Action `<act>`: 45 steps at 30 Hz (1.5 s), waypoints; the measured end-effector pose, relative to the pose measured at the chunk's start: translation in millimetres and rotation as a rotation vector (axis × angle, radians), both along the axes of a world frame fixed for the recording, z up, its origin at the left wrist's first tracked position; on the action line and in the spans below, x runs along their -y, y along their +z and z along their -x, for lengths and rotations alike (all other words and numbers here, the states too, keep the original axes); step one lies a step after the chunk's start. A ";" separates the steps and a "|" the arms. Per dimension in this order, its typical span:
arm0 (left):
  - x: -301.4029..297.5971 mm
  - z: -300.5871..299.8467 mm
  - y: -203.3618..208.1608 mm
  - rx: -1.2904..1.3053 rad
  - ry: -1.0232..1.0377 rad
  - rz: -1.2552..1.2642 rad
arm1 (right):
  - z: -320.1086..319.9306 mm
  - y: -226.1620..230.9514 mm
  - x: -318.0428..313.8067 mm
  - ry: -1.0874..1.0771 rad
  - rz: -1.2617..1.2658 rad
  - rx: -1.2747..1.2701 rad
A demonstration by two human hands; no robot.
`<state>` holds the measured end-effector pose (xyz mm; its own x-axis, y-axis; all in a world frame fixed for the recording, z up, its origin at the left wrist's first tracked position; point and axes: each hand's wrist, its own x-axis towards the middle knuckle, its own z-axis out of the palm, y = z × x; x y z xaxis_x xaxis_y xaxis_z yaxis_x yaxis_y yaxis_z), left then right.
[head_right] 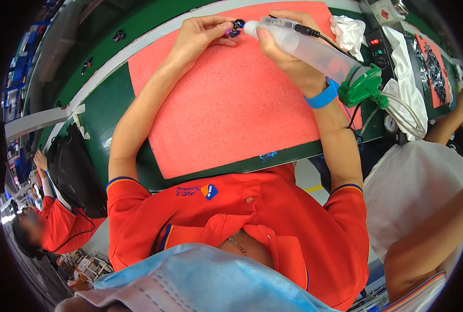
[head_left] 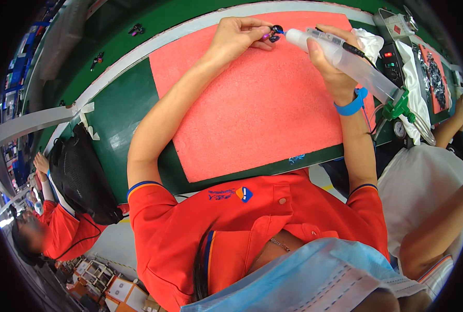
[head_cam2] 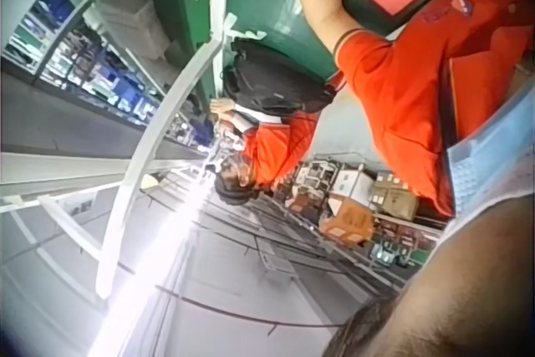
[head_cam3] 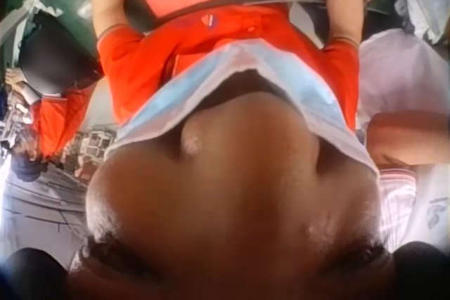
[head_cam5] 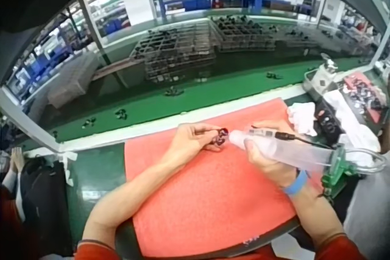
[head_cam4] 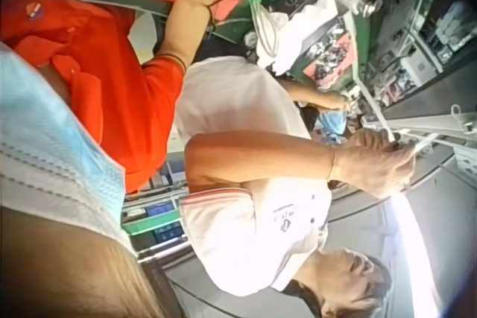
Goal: Applying adhesive to small electronic components on an assembly line using a manual dispenser.
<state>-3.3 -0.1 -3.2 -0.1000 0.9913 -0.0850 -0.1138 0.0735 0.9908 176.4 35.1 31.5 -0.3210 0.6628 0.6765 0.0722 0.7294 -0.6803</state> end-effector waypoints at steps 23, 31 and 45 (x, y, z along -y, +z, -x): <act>-58.0 84.8 6.6 -1.579 0.454 0.016 | -1.3 -8.8 -8.4 0.022 0.084 -0.120; -45.8 107.3 2.7 -1.354 0.269 -0.165 | -5.6 -3.9 -5.9 0.008 0.137 -0.102; -5.8 49.4 44.9 -0.417 -0.124 0.123 | -4.6 -4.3 -3.7 0.127 0.233 -0.264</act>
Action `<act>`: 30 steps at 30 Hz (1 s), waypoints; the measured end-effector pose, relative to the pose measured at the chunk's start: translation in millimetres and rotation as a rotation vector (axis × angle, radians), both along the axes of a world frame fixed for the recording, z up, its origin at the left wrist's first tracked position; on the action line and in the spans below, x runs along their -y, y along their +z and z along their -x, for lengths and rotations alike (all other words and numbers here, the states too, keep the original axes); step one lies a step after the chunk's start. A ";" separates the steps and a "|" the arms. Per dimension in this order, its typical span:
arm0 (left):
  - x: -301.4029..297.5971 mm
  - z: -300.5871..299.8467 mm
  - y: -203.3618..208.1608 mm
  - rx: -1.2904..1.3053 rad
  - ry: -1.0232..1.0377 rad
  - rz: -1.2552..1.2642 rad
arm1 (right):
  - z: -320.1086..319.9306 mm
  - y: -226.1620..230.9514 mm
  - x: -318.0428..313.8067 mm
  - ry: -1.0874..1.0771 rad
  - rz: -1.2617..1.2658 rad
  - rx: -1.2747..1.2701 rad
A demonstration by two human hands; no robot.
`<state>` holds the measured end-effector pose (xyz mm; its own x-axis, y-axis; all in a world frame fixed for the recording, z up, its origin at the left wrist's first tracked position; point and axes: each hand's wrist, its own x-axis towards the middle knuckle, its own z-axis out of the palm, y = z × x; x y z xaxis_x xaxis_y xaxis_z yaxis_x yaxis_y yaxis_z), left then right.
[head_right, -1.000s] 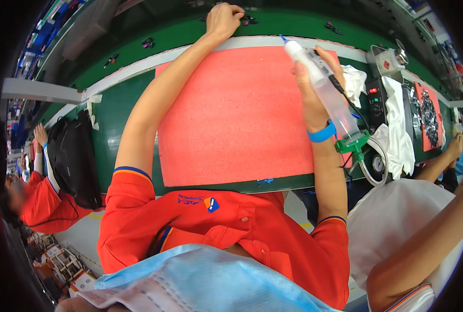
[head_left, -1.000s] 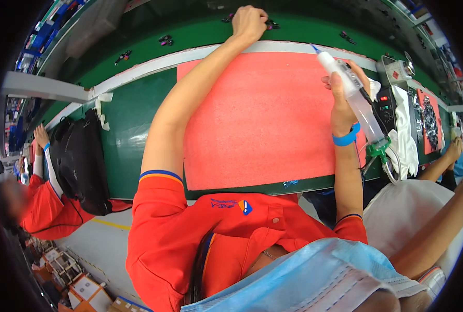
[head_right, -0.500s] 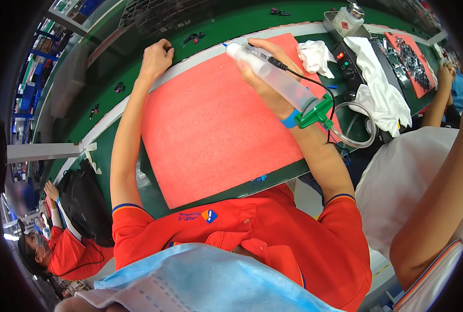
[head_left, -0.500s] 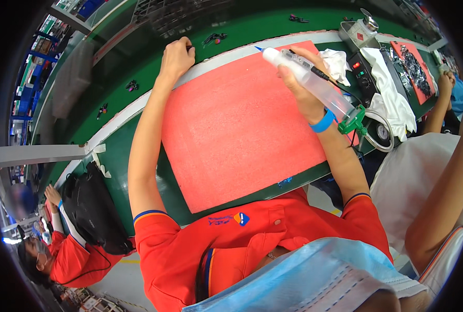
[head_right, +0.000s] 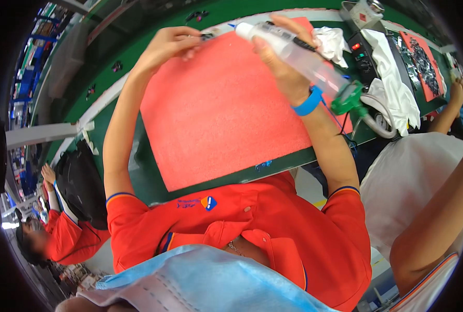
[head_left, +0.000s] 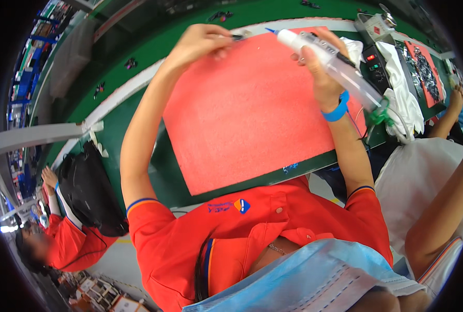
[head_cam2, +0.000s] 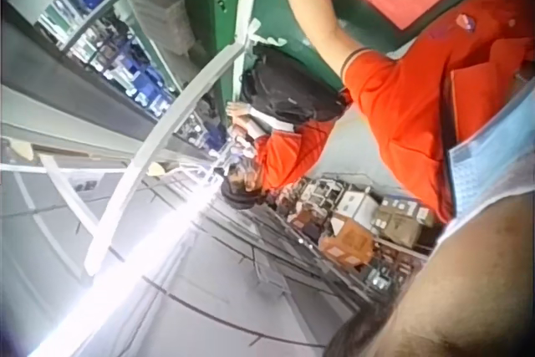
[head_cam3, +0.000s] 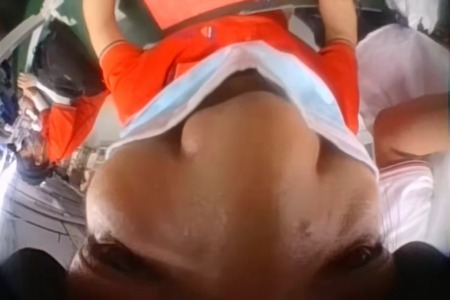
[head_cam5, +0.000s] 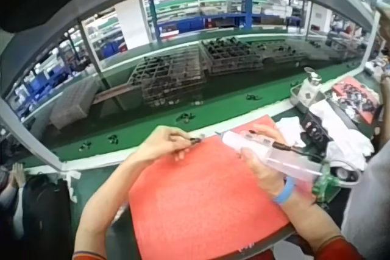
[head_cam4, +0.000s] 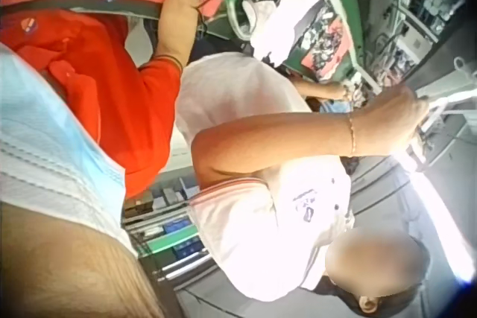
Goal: Applying adhesive to small electronic components on an assembly line using a manual dispenser.
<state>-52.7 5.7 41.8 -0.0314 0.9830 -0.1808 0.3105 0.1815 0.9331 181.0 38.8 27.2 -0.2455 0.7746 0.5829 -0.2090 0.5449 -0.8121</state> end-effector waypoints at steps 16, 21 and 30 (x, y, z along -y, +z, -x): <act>1.1 -45.3 -43.7 0.364 0.052 -0.055 | 2.1 -9.1 -2.4 -0.134 -0.098 0.169; 2.8 -45.4 -43.3 0.342 0.056 -0.080 | 3.2 -14.1 -5.0 -0.128 -0.108 0.185; 3.9 -47.1 -42.1 0.302 0.050 -0.095 | 3.9 -13.1 -4.9 -0.134 -0.137 0.248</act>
